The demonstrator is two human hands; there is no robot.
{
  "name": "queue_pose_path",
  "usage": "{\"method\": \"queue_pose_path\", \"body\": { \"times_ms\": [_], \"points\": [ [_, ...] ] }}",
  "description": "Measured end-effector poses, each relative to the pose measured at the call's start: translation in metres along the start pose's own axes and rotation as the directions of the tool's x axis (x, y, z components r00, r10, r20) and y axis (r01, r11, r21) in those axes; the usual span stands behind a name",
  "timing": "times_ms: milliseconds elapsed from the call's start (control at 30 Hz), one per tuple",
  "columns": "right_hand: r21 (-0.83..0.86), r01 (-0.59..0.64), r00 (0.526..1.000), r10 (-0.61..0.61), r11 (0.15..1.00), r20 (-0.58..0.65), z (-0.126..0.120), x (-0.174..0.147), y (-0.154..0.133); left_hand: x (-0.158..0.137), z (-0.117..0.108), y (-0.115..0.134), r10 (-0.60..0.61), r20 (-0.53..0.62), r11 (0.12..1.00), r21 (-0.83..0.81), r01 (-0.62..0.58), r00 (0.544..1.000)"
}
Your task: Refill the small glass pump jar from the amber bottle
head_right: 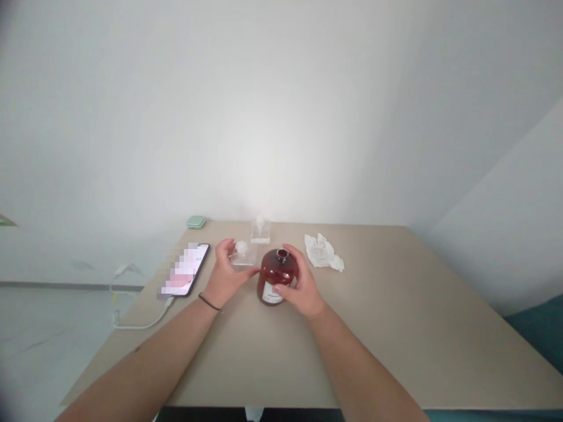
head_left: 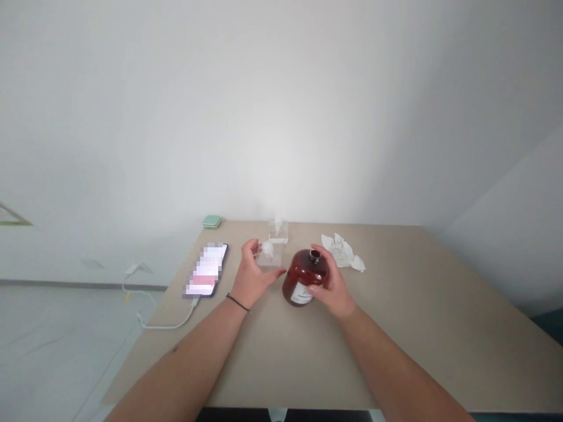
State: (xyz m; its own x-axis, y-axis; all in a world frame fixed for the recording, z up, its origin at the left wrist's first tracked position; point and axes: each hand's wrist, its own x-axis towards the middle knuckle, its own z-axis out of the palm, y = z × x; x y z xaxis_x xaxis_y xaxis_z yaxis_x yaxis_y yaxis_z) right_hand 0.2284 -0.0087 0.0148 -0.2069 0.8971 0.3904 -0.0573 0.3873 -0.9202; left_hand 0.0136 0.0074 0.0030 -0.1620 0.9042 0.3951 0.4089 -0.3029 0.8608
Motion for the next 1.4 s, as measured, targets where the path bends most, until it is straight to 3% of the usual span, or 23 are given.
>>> {"method": "queue_pose_path", "body": {
  "times_ms": [100,333,533,700,800,900,967,1033,1100,1200,1400],
  "points": [
    [-0.051,0.025,0.984,-0.034,0.998,-0.176,-0.006,0.014,-0.004,0.001,0.001,-0.001,-0.014,0.015,1.0,-0.022,0.014,1.0],
    [-0.341,-0.179,0.92,0.034,0.923,-0.391,-0.008,0.066,-0.008,-0.001,-0.002,0.006,-0.022,0.126,1.0,-0.008,0.023,0.992],
    [-0.427,-0.249,0.914,0.065,0.869,-0.401,-0.008,0.094,0.013,-0.002,-0.005,0.01,0.08,0.21,0.997,-0.005,-0.081,0.974],
    [-0.441,-0.247,0.917,0.061,0.863,-0.393,-0.011,0.099,0.025,-0.001,-0.007,0.013,0.12,0.231,0.993,-0.01,-0.121,0.966],
    [-0.473,-0.2,0.905,-0.024,0.858,-0.426,-0.01,0.089,0.017,-0.001,-0.007,0.015,0.158,0.243,0.987,-0.01,-0.16,0.957],
    [-0.479,-0.058,0.848,-0.21,0.876,-0.486,-0.003,0.067,0.004,-0.002,-0.007,0.017,0.216,0.268,0.976,-0.019,-0.219,0.939],
    [-0.359,0.056,0.881,-0.215,0.932,-0.422,0.005,0.051,-0.001,-0.003,-0.007,0.019,0.236,0.304,0.971,-0.047,-0.233,0.923],
    [-0.228,0.045,0.956,-0.108,0.973,-0.274,0.014,0.037,-0.003,-0.006,-0.006,0.021,0.227,0.341,0.974,-0.076,-0.215,0.912],
    [-0.122,0.008,0.99,-0.025,0.992,-0.139,0.022,0.027,0.0,-0.008,-0.006,0.022,0.209,0.377,0.978,-0.095,-0.186,0.903],
    [-0.058,-0.024,1.0,0.024,0.998,-0.001,0.032,0.021,0.007,-0.012,-0.004,0.02,0.191,0.411,0.981,-0.112,-0.159,0.891],
    [-0.092,-0.059,0.998,0.059,0.994,-0.002,0.035,0.02,0.016,-0.012,0.0,0.009,0.141,0.463,0.987,-0.14,-0.085,0.875]
  ]
}}
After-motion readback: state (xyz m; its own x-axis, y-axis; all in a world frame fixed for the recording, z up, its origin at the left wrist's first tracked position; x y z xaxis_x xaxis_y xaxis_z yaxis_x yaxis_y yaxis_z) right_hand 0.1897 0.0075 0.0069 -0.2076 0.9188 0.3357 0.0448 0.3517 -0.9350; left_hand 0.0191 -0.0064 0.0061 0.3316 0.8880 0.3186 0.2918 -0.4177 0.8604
